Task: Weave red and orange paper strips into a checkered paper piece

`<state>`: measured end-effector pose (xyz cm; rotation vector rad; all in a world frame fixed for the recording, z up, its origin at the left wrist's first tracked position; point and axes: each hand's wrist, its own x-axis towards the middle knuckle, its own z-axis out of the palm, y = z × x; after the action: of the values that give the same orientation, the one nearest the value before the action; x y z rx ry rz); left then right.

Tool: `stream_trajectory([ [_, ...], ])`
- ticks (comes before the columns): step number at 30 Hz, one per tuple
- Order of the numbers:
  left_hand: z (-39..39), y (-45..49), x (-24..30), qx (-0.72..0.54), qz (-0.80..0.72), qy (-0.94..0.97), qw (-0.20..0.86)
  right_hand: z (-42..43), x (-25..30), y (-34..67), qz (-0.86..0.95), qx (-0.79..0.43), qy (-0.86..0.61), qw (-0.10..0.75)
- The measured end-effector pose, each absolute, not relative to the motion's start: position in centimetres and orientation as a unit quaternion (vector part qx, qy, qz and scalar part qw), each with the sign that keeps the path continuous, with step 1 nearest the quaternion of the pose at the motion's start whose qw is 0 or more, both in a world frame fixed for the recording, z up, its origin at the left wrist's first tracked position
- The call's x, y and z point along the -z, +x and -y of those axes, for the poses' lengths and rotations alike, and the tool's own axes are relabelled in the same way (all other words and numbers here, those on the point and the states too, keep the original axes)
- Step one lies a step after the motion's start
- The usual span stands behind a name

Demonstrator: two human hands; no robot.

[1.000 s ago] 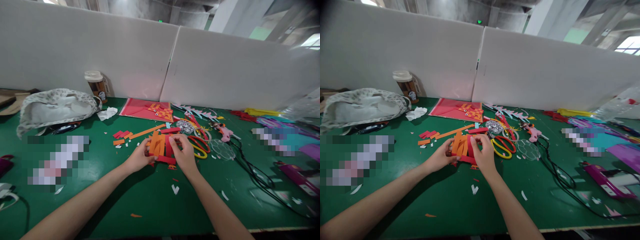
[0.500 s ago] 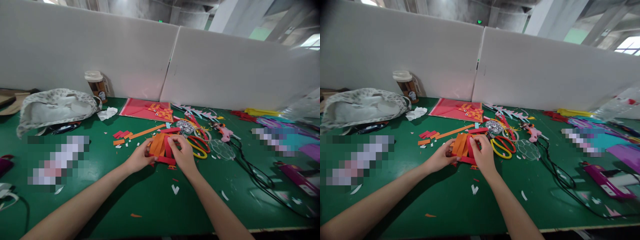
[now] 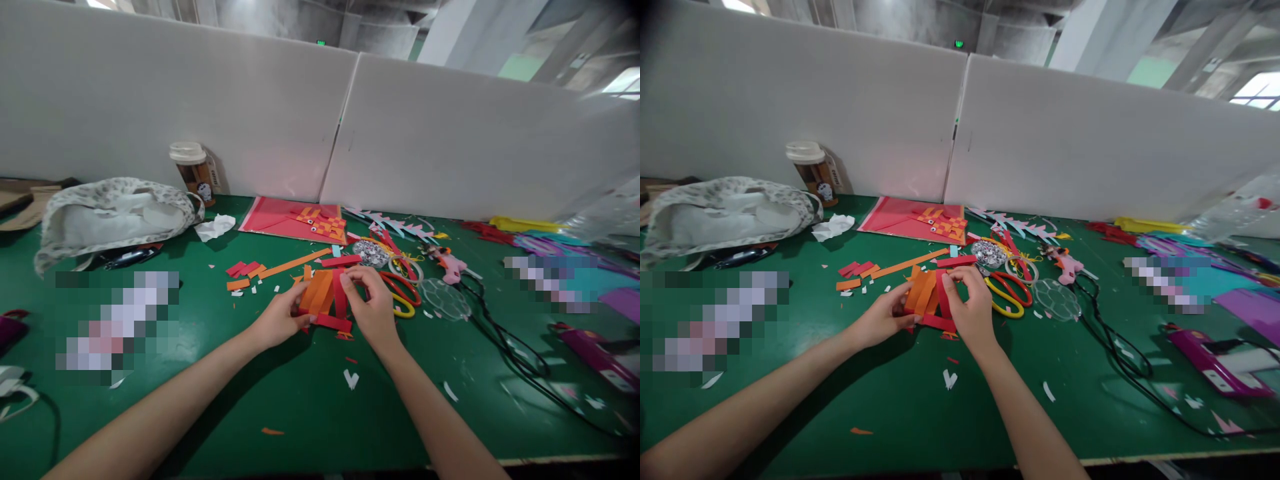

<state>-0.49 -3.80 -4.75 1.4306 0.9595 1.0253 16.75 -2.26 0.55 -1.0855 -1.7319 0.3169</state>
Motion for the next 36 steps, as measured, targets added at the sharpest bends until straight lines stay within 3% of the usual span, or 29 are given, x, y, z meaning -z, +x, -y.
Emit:
stream_trajectory([
  [28,4.2,-0.8,3.8,-0.362,-0.431,0.743,0.362,2.6,-1.4,17.2,0.734,-0.163,-0.478,0.455],
  [36,4.3,-0.8,3.8,-0.352,-0.435,0.748,0.357,2.4,-1.9,17.7,0.796,-0.145,-0.443,0.386],
])
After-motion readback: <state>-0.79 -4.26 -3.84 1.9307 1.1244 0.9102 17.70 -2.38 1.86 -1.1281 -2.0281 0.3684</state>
